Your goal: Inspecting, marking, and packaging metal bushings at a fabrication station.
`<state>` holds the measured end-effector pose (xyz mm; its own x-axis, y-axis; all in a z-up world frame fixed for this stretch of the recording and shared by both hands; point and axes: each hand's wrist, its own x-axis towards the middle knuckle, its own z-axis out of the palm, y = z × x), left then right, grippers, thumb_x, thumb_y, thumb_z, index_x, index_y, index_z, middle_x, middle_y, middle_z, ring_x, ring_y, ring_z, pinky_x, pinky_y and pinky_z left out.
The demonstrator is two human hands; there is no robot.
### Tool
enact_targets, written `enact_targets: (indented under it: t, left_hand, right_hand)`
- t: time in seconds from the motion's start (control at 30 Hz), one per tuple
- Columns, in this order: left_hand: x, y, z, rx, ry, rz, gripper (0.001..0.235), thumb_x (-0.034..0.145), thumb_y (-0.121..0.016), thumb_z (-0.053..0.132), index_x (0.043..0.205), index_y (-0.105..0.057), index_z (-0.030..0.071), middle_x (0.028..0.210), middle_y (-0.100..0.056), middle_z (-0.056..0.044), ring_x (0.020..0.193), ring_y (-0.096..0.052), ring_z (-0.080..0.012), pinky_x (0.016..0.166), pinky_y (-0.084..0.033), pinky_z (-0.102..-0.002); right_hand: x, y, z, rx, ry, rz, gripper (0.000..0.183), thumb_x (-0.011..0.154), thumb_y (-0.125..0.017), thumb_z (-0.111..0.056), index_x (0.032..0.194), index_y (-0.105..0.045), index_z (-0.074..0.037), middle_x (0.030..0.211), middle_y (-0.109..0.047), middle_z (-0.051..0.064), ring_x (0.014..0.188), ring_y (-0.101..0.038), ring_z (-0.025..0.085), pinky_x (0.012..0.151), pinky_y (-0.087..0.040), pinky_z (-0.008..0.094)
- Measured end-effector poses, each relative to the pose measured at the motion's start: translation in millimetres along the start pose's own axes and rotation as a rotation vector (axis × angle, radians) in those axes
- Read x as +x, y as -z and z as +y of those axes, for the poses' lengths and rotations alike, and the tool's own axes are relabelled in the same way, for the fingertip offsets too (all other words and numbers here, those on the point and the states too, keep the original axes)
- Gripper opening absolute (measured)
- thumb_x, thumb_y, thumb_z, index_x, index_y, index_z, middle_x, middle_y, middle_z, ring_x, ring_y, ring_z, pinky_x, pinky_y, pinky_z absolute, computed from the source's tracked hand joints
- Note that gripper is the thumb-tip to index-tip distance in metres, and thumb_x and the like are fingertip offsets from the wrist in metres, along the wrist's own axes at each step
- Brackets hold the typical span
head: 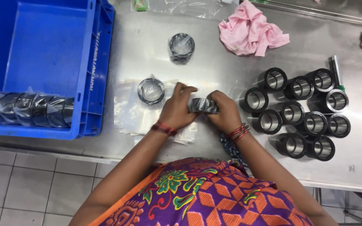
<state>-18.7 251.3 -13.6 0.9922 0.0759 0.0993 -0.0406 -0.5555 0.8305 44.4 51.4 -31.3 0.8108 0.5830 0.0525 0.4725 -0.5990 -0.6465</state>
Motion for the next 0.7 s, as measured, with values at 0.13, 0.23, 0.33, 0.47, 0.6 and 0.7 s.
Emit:
enact_targets:
  t: [0.13, 0.23, 0.33, 0.47, 0.6, 0.7]
  left_hand:
    - [-18.5, 21.7, 0.5, -0.021, 0.080, -0.223, 0.030, 0.078, -0.082, 0.019, 0.105, -0.071, 0.013, 0.106, -0.062, -0.002, 0.077, -0.071, -0.0229, 0.074, -0.058, -0.039]
    - [-24.5, 12.9, -5.7, 0.201, -0.169, -0.206, 0.024, 0.070, -0.086, 0.019, 0.092, -0.078, 0.015, 0.100, -0.066, -0.003, 0.091, -0.067, -0.0279, 0.075, -0.054, -0.042]
    - [-15.9, 8.6, -1.1, 0.247, -0.058, -0.170, 0.014, 0.073, -0.085, 0.020, 0.084, -0.079, 0.016, 0.096, -0.067, -0.003, 0.092, -0.066, -0.0281, 0.076, -0.054, -0.040]
    - [-12.8, -2.1, -16.0, 0.216, -0.076, 0.003, 0.010, 0.080, -0.083, 0.020, 0.081, -0.077, 0.012, 0.092, -0.068, -0.003, 0.089, -0.067, -0.0271, 0.076, -0.054, -0.039]
    - [-10.9, -0.3, -24.2, -0.026, -0.048, 0.004, 0.006, 0.083, -0.081, 0.016, 0.085, -0.079, 0.011, 0.086, -0.071, -0.005, 0.076, -0.070, -0.0236, 0.066, -0.054, -0.036]
    - [-9.8, -0.2, -32.6, -0.135, -0.044, -0.001, 0.006, 0.083, -0.080, 0.013, 0.088, -0.078, 0.009, 0.087, -0.074, -0.006, 0.072, -0.071, -0.0206, 0.065, -0.056, -0.033]
  right_hand:
    - [11.3, 11.1, -23.8, -0.424, -0.252, 0.213, 0.032, 0.083, -0.081, -0.012, 0.111, -0.065, -0.011, 0.122, -0.062, 0.010, 0.100, -0.066, 0.035, 0.083, -0.053, 0.045]
    - [30.3, 34.8, -22.0, -0.222, 0.129, 0.302, 0.064, 0.071, -0.088, -0.022, 0.122, -0.057, 0.000, 0.131, -0.050, 0.025, 0.113, -0.055, 0.046, 0.087, -0.050, 0.049]
    - [35.2, 69.1, 7.0, -0.364, 0.231, 0.184, 0.081, 0.068, -0.089, -0.029, 0.138, -0.058, -0.004, 0.138, -0.053, 0.022, 0.125, -0.051, 0.043, 0.102, -0.045, 0.055]
    - [13.2, 109.0, 20.3, -0.748, -0.158, -0.131, 0.085, 0.056, -0.095, -0.049, 0.128, -0.063, -0.016, 0.129, -0.061, 0.011, 0.126, -0.050, 0.036, 0.097, -0.039, 0.062]
    - [-7.6, 103.1, 13.4, -0.767, -0.213, -0.184, 0.090, 0.053, -0.095, -0.046, 0.131, -0.063, -0.014, 0.126, -0.063, 0.011, 0.120, -0.057, 0.033, 0.094, -0.041, 0.060]
    - [-3.8, 95.2, 10.9, -0.582, -0.120, -0.207, 0.087, 0.054, -0.094, -0.042, 0.130, -0.063, -0.011, 0.121, -0.064, 0.013, 0.113, -0.062, 0.033, 0.094, -0.045, 0.054]
